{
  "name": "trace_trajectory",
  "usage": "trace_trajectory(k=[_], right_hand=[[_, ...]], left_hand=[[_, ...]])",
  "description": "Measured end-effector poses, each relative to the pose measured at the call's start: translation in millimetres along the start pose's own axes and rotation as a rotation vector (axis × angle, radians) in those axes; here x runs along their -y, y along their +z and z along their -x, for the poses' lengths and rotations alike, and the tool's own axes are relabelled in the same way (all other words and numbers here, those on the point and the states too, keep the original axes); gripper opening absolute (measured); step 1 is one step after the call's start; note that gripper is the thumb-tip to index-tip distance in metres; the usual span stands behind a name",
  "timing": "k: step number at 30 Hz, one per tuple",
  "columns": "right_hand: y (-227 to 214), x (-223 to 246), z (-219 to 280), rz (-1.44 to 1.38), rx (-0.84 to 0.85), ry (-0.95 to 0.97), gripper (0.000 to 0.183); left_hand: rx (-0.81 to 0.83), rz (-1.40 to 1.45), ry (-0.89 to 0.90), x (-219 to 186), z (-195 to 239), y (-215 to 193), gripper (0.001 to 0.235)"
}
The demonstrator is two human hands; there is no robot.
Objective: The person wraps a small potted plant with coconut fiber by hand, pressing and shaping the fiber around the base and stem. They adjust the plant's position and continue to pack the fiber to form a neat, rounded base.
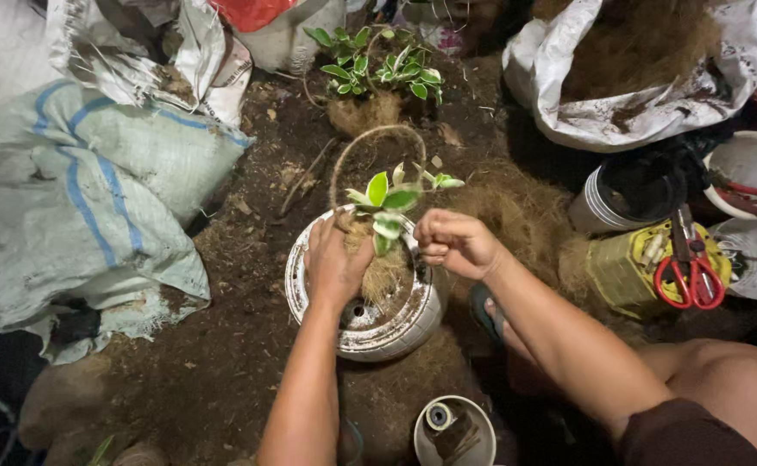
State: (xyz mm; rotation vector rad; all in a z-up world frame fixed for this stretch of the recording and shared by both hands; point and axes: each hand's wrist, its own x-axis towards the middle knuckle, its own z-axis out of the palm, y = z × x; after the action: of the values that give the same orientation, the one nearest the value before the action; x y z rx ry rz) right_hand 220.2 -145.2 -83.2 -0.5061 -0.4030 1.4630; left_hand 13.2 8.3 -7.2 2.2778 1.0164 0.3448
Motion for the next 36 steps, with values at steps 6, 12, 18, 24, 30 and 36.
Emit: trace_trajectory(k=[6,12,18,24,30,36], right_hand=[[-14.8,0.6,16.5,0.525,-0.505,-0.135,0.021],[-28.3,42.2,55.7,1.504,-0.701,0.020,0.031],[17.4,126.5,97.7,2.024,-0.631,0.383,0.038],[12.6,163.4,129.6,1.669,-0.634,0.324,0.037],[-40.8,81.4,158.6,1.565,-0.544,0.404,0.041],[-45.5,-2.6,207.5,1.196,-0.663,0.350,0.031]], left_hand=[[-0.019,0.007,0.032,1.5,-4.1,4.3,0.071],[-0.024,0.034,0.008,7.5,0.1,4.3,0.070],[-0.034,0.014,0.013,10.7,-2.0,3.3,0.075],[-0.032,-0.006,0.016,13.8,-1.9,5.9,0.071],[-0.089,-0.001,0.051,15.4,-9.3,5.2,0.069],[-0.079,0.034,0.039,10.4,-3.7,8.8,0.063]])
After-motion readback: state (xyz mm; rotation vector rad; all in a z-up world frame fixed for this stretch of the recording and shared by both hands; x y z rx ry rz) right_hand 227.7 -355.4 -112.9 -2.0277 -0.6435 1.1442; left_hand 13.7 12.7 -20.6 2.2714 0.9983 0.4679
